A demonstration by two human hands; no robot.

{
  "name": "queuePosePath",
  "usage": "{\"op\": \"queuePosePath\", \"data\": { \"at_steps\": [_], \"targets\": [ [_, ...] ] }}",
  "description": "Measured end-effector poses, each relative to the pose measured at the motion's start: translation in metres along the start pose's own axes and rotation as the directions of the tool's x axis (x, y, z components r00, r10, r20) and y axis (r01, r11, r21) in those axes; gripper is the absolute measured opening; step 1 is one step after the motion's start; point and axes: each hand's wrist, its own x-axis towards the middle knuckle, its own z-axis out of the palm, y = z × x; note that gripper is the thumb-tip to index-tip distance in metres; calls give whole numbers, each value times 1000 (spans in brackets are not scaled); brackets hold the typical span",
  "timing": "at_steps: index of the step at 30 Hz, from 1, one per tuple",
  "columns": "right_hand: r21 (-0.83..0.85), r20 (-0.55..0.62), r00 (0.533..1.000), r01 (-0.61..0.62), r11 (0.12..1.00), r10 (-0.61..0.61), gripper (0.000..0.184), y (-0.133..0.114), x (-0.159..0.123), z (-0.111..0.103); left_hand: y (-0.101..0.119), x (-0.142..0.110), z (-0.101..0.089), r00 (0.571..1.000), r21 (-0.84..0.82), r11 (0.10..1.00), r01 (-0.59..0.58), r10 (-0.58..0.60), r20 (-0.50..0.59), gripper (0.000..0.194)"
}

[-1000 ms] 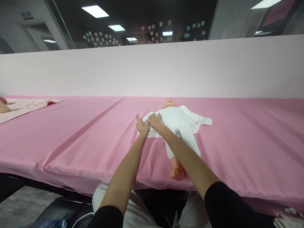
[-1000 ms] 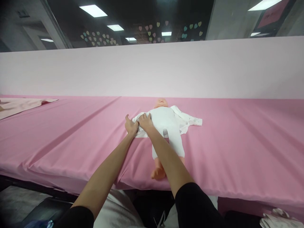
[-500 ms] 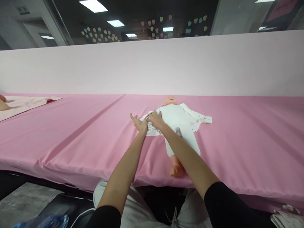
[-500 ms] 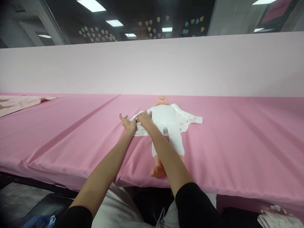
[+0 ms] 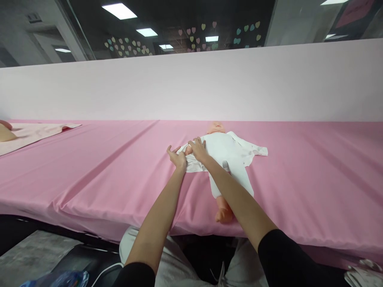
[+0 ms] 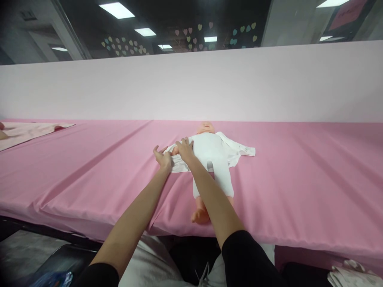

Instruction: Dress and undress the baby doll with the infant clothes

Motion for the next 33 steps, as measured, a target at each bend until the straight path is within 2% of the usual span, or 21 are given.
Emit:
{"op": "queuePosePath", "data": {
  "at_steps": [3,10,17,22,27,33],
  "targets": [
    [33,-31,999,-11,999,12,43,0,-1,-1,1,-1,1,1000,-70,998,-8,7,-17,70],
    [137,-78,996,-22,990,33,48,3,4,5,7,1,3,991,-137,983,126,-132,-34,65],
    [245,-82,992,-75,967,97,47,7,9,12,6,3,3,986,-162,973,161,-167,-22,61],
    [158,-49,997,-47,986,56,46,6,8,9,5,4,2,986,-147,976,162,-167,-22,60],
    [-9,53,997,57,998,-56,49,5,4,8,5,3,1,990,-142,981,133,-139,-33,58],
    [-12,44,997,59,998,-58,37,4,1,11,3,4,1,990,-151,981,119,-129,-59,53]
  ]
}}
